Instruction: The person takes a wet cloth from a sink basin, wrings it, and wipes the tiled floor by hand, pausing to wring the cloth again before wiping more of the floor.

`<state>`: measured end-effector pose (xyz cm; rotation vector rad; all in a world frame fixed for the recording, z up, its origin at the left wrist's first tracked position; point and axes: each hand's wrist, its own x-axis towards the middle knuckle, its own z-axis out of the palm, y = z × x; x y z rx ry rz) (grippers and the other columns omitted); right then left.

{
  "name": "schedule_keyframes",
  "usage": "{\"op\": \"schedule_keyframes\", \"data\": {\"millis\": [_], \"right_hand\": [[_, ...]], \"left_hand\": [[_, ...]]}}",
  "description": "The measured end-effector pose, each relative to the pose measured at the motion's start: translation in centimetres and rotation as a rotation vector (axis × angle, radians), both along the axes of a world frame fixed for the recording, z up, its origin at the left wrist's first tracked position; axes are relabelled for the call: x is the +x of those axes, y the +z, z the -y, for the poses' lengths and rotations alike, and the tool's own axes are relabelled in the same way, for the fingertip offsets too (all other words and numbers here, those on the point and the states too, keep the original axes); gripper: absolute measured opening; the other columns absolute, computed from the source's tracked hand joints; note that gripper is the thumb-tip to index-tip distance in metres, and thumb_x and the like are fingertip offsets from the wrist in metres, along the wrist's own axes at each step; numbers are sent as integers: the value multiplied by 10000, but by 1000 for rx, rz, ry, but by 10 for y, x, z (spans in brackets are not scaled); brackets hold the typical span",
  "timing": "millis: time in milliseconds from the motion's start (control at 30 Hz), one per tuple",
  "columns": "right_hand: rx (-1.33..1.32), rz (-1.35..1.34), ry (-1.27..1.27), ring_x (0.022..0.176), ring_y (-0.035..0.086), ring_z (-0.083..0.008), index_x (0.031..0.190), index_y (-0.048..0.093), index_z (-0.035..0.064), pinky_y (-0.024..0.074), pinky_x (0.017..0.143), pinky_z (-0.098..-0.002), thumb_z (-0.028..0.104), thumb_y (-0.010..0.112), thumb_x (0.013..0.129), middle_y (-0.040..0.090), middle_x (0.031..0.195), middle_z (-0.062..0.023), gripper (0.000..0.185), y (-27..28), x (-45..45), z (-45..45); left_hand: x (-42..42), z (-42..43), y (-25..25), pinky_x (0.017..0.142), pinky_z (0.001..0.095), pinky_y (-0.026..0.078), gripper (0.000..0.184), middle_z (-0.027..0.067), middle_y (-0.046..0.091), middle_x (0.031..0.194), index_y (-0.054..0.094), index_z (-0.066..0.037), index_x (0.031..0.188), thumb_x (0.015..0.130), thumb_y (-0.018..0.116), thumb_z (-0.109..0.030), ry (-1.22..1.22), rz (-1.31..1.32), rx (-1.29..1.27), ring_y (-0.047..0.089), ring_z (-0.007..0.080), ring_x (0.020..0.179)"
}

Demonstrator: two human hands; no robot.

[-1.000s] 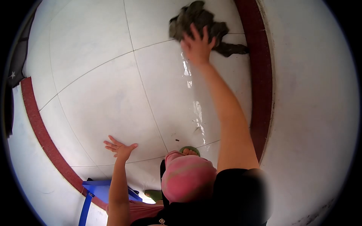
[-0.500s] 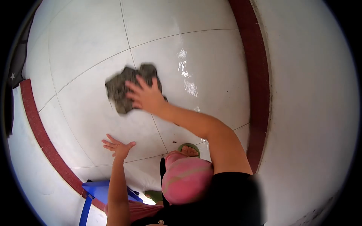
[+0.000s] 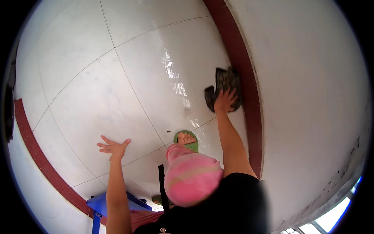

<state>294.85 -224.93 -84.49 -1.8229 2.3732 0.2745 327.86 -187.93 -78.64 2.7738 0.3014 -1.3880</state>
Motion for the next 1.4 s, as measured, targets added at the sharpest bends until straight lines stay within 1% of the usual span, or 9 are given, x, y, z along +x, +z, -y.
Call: {"op": "schedule_keyframes", "data": {"millis": [200, 367, 400, 567, 667, 967, 1133, 1233, 1400], "right_hand": [[187, -280, -11, 1318, 360, -375, 1431, 411, 117, 353, 1026, -528, 291, 409, 1004, 280, 1519, -161, 461, 4, -161, -101], [-511, 518, -6, 1179, 512, -353, 1303, 510, -13, 417, 984, -409, 223, 428, 1000, 517, 1311, -201, 393, 75, -142, -56], [-489, 623, 44, 1181, 505, -324, 1302, 513, -6, 399, 998, -378, 208, 436, 1001, 515, 1312, -164, 377, 116, -97, -53], [212, 929, 53, 1280, 439, -277, 1361, 476, 7, 296, 1081, -300, 277, 567, 947, 453, 1417, -145, 502, 60, -24, -6], [376, 131, 519, 1428, 65, -359, 1462, 273, 431, 200, 999, -741, 428, 526, 910, 72, 1590, 32, 607, 40, 51, -66], [708, -114, 1261, 1403, 162, -337, 1436, 350, 407, 294, 966, -716, 485, 542, 910, 191, 1536, -12, 565, 104, 48, -216], [442, -108, 1243, 1327, 298, -291, 1322, 489, 311, 253, 979, -714, 517, 521, 903, 383, 1386, -73, 468, 79, 10, -192], [90, -116, 1254, 1418, 147, -369, 1283, 501, 161, 172, 991, -770, 518, 545, 886, 349, 1414, -142, 536, 45, -13, -134], [-273, 217, 1139, 1422, 158, -420, 1455, 237, 118, 169, 1039, -732, 291, 606, 872, 263, 1480, -163, 712, -23, 62, -37]], "left_hand": [[0, 0, 7, 943, 801, 157, 1495, 226, -435, 1431, -285, -222, 1457, 568, 888, -485, 4, 20, -46, -325, 486, 1346], [-3, -10, 2, 928, 811, 140, 1481, 240, -440, 1422, -296, -211, 1452, 587, 863, -531, -24, 27, -85, -342, 500, 1330], [-2, -14, -2, 1026, 733, -22, 1522, 306, -438, 1390, -295, -178, 1450, 545, 855, -597, -41, 8, -120, -386, 577, 1251], [-6, -16, -8, 1042, 715, -19, 1530, 302, -432, 1398, -277, -185, 1461, 527, 858, -609, -72, 59, -98, -383, 584, 1249], [-4, -16, -7, 1047, 711, -7, 1527, 299, -416, 1412, -274, -200, 1464, 523, 849, -633, -86, 67, -106, -362, 593, 1259], [-10, -16, 16, 929, 818, 120, 1463, 244, -374, 1466, -252, -244, 1475, 568, 833, -617, -51, 85, -139, -304, 499, 1352], [-11, -18, 14, 918, 825, 119, 1453, 247, -367, 1469, -243, -240, 1479, 575, 833, -608, -75, 98, -143, -295, 510, 1352], [-11, -20, -5, 913, 829, 119, 1462, 245, -369, 1469, -240, -238, 1481, 565, 838, -608, -92, 134, -127, -297, 509, 1351], [-9, -18, -15, 903, 838, 103, 1501, 232, -356, 1482, -242, -237, 1480, 523, 845, -630, -83, 154, -74, -280, 492, 1368]]}}
